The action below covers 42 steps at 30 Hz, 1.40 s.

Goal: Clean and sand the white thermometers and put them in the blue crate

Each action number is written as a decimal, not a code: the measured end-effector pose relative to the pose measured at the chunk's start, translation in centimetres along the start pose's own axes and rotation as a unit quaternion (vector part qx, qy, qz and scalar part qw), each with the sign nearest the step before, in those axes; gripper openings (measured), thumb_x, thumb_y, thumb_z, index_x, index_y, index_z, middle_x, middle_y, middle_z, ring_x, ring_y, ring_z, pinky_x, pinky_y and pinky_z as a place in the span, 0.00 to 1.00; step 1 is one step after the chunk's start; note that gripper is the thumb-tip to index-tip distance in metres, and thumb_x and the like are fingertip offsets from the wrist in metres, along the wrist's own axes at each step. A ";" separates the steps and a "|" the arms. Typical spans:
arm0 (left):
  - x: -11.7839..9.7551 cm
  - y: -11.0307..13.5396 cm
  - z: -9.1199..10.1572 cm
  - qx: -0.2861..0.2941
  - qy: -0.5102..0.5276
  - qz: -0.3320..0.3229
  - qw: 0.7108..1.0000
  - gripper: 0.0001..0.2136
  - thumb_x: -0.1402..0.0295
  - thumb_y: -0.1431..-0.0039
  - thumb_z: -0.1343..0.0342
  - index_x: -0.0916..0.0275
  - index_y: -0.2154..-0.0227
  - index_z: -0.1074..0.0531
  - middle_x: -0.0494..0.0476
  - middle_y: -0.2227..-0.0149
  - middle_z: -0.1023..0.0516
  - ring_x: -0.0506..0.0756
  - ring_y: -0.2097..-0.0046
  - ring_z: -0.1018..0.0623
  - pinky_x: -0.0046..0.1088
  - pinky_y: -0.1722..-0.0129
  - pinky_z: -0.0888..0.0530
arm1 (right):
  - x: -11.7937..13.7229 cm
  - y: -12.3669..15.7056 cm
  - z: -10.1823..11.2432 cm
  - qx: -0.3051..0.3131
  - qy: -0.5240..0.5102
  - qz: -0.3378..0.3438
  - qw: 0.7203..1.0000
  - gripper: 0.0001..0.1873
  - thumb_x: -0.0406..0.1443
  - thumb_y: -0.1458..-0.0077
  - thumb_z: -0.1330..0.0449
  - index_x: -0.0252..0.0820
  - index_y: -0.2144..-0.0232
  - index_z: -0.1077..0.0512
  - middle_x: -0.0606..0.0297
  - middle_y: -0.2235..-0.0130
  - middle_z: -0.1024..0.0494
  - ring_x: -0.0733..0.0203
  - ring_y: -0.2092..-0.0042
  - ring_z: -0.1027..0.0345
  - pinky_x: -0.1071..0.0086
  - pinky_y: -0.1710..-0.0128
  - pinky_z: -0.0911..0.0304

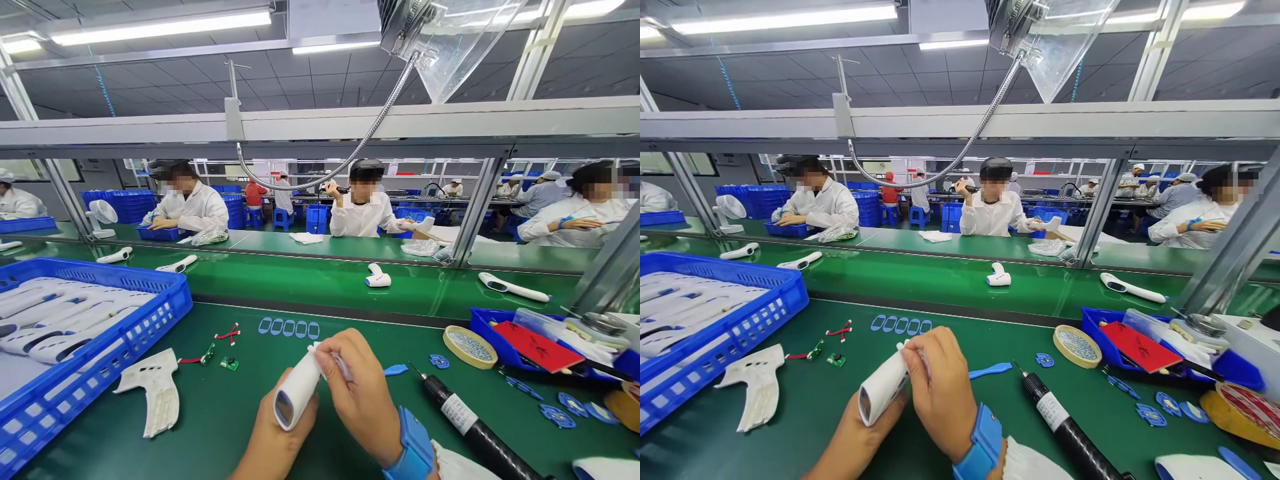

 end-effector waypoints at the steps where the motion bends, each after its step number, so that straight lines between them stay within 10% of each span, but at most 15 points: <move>1: -0.1 0.0 -0.1 0.003 0.011 -0.003 1.000 0.12 0.59 0.49 0.48 0.64 0.68 0.33 0.52 0.74 0.32 0.54 0.68 0.31 0.27 0.66 0.31 | 0.0 0.0 -0.1 -0.002 0.004 0.003 1.000 0.06 0.30 0.43 0.51 0.41 0.69 0.35 0.64 0.69 0.34 0.62 0.66 0.40 0.68 0.69 0.43; 42: 0.9 -0.2 1.2 -0.061 0.061 0.051 0.995 0.15 0.57 0.55 0.43 0.65 0.70 0.31 0.52 0.76 0.29 0.53 0.70 0.29 0.25 0.69 0.31 | -0.4 -0.7 -1.3 0.031 0.043 -0.011 0.999 0.09 0.33 0.42 0.53 0.41 0.72 0.36 0.64 0.70 0.34 0.61 0.67 0.42 0.67 0.69 0.46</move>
Point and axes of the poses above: each hand's wrist, its own y-axis away from the middle knuckle, its own z-axis out of the back of the hand, x = y × z, the point moved 10 cm from there along -y, towards the middle knuckle
